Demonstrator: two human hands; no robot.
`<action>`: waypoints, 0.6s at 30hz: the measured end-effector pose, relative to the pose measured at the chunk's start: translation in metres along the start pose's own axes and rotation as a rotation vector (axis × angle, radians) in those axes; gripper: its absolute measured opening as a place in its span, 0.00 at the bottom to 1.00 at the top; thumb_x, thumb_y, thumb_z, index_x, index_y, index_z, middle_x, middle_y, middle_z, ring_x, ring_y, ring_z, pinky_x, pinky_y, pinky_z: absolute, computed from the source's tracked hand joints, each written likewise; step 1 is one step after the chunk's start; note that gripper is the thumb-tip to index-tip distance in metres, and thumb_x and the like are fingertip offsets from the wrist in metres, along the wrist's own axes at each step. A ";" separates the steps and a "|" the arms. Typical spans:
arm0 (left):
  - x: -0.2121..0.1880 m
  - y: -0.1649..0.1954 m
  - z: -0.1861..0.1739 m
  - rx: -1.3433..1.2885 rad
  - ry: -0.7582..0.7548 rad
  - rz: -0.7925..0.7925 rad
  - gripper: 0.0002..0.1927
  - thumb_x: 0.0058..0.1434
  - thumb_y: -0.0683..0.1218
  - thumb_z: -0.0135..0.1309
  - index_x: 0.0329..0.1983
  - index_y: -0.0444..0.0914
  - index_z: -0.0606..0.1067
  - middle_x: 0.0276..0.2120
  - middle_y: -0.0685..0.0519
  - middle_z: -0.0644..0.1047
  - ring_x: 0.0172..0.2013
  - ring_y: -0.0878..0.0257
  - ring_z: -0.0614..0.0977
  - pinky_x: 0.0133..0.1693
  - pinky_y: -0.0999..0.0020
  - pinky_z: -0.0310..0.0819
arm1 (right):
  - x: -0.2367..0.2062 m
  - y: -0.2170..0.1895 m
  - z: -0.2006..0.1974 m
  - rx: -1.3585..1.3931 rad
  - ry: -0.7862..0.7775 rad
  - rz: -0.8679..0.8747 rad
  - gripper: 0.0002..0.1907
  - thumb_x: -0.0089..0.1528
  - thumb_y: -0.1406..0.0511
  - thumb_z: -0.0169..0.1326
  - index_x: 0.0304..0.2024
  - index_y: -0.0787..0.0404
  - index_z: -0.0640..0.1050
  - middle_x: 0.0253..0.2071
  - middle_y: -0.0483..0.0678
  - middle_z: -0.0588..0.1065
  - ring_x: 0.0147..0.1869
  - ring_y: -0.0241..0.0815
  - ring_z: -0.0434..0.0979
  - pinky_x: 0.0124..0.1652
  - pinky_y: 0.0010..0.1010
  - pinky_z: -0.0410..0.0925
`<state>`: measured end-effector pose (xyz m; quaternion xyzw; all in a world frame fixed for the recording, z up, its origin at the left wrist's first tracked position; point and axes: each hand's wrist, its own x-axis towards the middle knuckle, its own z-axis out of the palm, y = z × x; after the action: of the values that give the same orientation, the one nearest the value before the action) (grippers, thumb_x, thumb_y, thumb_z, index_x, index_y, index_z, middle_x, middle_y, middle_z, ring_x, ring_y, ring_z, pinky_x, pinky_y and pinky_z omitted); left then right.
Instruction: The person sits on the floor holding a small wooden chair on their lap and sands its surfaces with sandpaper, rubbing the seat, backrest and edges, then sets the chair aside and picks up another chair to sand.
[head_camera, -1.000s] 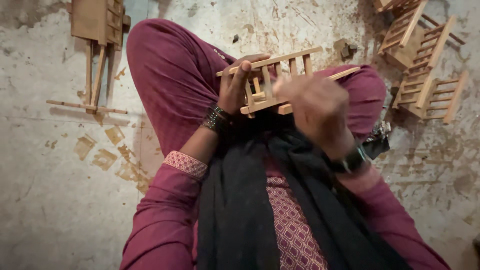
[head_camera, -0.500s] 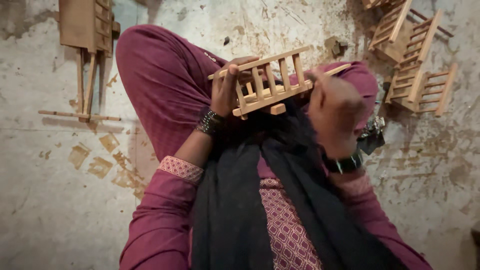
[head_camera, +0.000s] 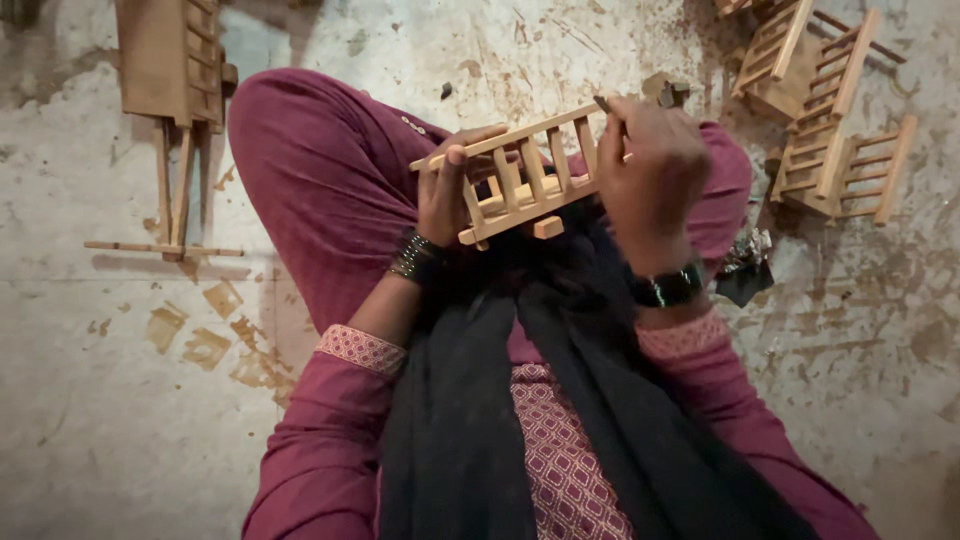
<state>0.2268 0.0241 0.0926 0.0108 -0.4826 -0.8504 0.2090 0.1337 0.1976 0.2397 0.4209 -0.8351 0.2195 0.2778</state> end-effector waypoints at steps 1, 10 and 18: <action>0.001 -0.001 -0.001 0.000 -0.007 0.000 0.42 0.70 0.70 0.46 0.63 0.26 0.71 0.54 0.40 0.79 0.54 0.54 0.83 0.57 0.57 0.80 | 0.007 -0.003 0.001 0.013 0.030 -0.037 0.03 0.67 0.69 0.54 0.41 0.61 0.79 0.31 0.51 0.73 0.32 0.51 0.73 0.32 0.42 0.65; -0.004 -0.003 -0.009 -0.022 -0.044 -0.018 0.47 0.68 0.73 0.44 0.65 0.25 0.66 0.57 0.40 0.76 0.56 0.54 0.81 0.59 0.58 0.78 | -0.039 -0.036 0.003 0.323 -0.127 -0.216 0.10 0.67 0.70 0.58 0.31 0.61 0.73 0.28 0.52 0.70 0.31 0.51 0.71 0.31 0.44 0.63; 0.002 0.004 -0.003 0.040 -0.048 0.004 0.49 0.67 0.75 0.41 0.64 0.25 0.69 0.55 0.39 0.78 0.54 0.52 0.82 0.57 0.55 0.79 | 0.011 -0.026 0.015 -0.109 -0.135 -0.086 0.06 0.63 0.70 0.55 0.30 0.60 0.73 0.28 0.53 0.70 0.35 0.54 0.73 0.35 0.46 0.66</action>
<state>0.2268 0.0192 0.0953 -0.0063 -0.5046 -0.8401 0.1989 0.1454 0.1673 0.2391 0.4543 -0.8439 0.1328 0.2526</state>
